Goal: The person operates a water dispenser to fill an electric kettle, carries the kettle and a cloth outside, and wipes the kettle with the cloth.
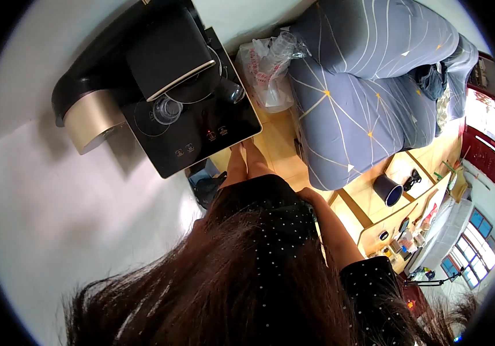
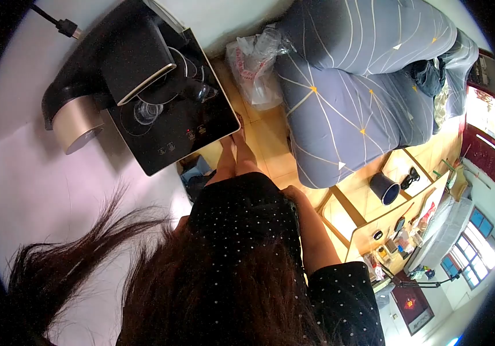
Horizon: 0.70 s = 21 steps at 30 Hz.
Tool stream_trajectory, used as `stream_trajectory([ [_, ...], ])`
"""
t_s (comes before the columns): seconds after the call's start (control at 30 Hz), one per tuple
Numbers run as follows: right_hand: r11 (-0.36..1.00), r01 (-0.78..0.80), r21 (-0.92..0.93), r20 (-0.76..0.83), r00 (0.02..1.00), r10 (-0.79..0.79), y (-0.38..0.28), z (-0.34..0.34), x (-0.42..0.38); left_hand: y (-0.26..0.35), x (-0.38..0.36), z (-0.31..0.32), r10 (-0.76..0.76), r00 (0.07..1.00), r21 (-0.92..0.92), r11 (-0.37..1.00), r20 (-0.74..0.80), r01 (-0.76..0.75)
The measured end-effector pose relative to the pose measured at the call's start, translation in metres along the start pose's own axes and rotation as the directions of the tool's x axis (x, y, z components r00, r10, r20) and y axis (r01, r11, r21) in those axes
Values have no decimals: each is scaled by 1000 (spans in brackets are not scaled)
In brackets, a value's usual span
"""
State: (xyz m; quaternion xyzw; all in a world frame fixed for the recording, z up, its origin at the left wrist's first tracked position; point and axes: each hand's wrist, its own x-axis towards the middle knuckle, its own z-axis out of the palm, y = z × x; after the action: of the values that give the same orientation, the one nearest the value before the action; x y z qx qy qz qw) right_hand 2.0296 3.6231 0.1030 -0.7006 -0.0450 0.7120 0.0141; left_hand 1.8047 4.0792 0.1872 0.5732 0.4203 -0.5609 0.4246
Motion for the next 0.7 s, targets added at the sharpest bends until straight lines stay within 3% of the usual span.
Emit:
stream_trajectory([
  [0.1,1000,7,-17,-62,998,-8,-21,-11,-23,-1,2,-1,0,1000,8,1000,1,0],
  [0.3,957,85,276,-169,985,-39,-41,-25,-49,0,7,-3,3,1000,18,1000,5,-3],
  [0.57,919,251,304,-12,966,-260,-42,-51,-54,5,11,-15,14,1000,63,998,-2,-14],
  [0.6,947,120,296,12,992,-129,-50,-58,-67,6,13,-17,17,1000,71,997,-4,-17],
  [0.67,914,200,352,58,970,-235,-6,-26,-9,11,13,-23,23,1000,93,995,-5,-23],
  [0.7,893,125,432,91,979,-181,-7,-23,-11,14,14,-27,26,1000,106,994,-6,-25],
])
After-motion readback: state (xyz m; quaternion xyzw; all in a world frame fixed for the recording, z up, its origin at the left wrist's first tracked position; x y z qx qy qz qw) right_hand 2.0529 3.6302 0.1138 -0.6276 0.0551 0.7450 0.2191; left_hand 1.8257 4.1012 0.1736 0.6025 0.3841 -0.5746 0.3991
